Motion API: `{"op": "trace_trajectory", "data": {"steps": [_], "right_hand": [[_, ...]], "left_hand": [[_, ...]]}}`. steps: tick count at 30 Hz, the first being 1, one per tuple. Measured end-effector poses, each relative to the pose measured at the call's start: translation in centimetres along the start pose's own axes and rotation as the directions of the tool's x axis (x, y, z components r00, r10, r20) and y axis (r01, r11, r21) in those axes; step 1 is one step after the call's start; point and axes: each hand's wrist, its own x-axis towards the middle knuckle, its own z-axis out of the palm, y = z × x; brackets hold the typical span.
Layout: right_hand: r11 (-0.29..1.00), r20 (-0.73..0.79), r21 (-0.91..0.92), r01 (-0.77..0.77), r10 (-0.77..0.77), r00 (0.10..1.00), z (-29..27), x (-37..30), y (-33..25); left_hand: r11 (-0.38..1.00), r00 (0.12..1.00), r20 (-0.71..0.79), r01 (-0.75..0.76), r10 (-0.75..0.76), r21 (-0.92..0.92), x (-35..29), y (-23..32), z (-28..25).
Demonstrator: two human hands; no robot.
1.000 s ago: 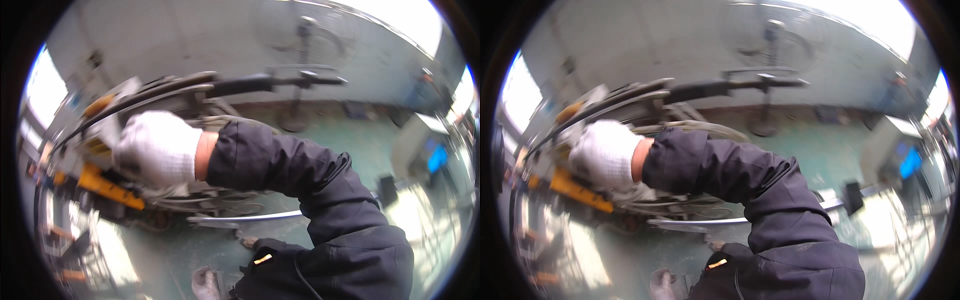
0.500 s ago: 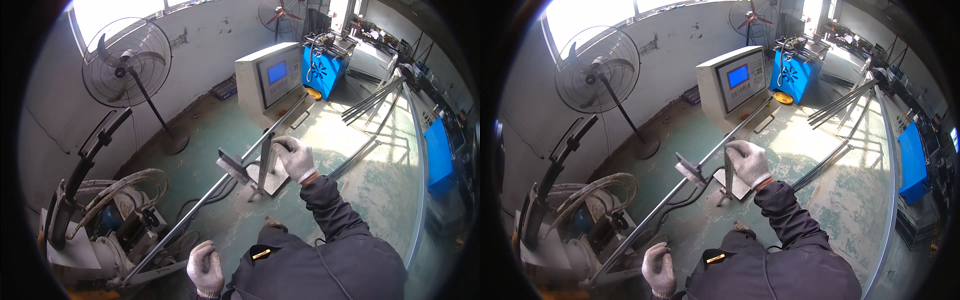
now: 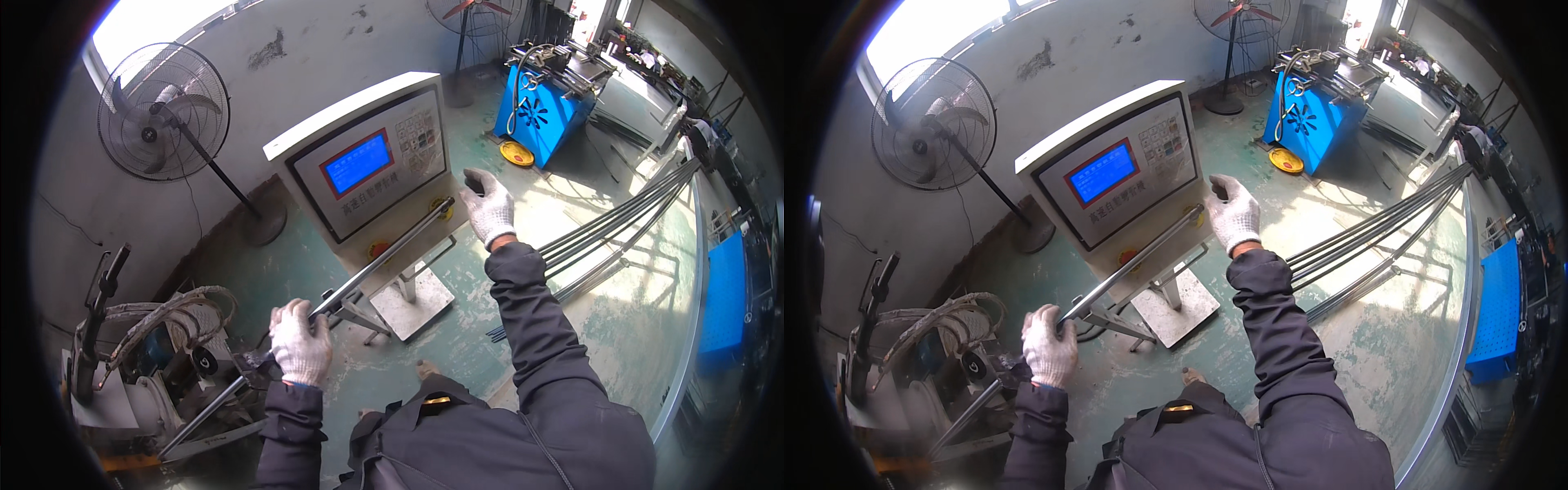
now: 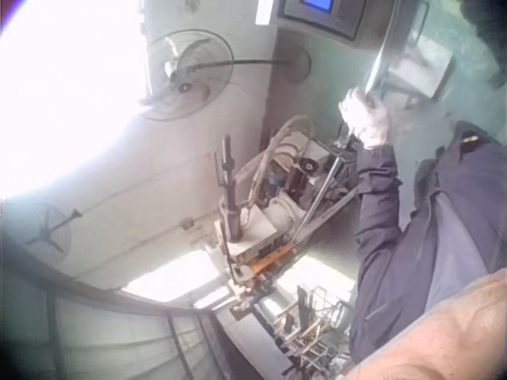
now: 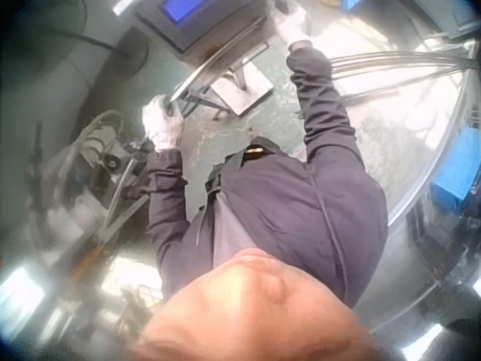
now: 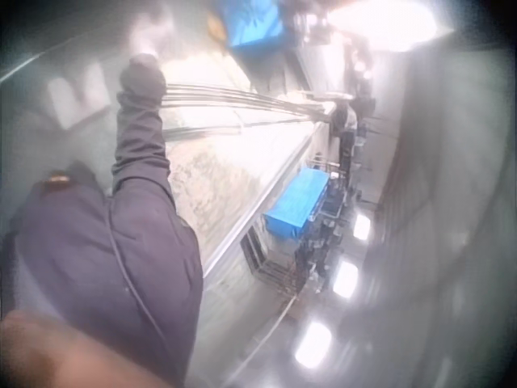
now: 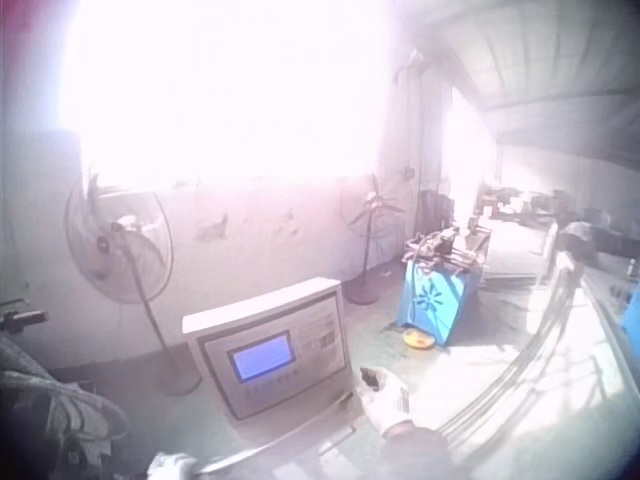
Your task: The person picks up metal rods from a rack, places them into a bending machine, operates the machine to bend the rods, and then removes the bent rods. The person repeats this process multiple times, handling the rods with gloved hands and using a control panel to operate the machine.
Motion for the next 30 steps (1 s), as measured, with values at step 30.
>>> {"op": "trace_trajectory", "data": {"steps": [30], "right_hand": [[0.46, 0.506, -0.086, 0.884, -0.744, 0.436, 4.0, 21.0, -4.6]], "left_hand": [[0.831, 0.949, 0.302, -0.091, -0.095, 0.549, 2.8, -1.5, 5.7]]}}
